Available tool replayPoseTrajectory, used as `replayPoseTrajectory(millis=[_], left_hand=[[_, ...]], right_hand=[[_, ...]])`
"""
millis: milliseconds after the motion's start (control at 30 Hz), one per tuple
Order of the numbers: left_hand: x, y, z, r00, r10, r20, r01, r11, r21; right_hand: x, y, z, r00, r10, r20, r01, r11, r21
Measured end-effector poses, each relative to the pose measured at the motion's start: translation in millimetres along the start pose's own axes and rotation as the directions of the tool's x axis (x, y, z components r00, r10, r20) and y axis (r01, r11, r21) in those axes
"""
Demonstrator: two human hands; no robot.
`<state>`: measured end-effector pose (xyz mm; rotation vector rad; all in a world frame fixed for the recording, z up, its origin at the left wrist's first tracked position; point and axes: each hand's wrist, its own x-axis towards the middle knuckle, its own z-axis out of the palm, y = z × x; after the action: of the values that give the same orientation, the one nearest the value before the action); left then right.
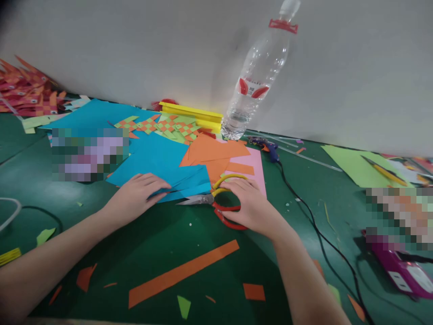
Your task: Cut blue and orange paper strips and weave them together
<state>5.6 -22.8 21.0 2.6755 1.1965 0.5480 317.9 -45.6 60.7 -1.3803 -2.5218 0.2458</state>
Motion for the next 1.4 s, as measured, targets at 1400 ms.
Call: replayPoseTrajectory(millis=[1400], left_hand=[[7,-9,8.2,0.977,0.138,0.162,-0.124,0.988,-0.097]], right_hand=[[1,-7,12,0.995,-0.028,0.093,0.028,1.0,-0.003]])
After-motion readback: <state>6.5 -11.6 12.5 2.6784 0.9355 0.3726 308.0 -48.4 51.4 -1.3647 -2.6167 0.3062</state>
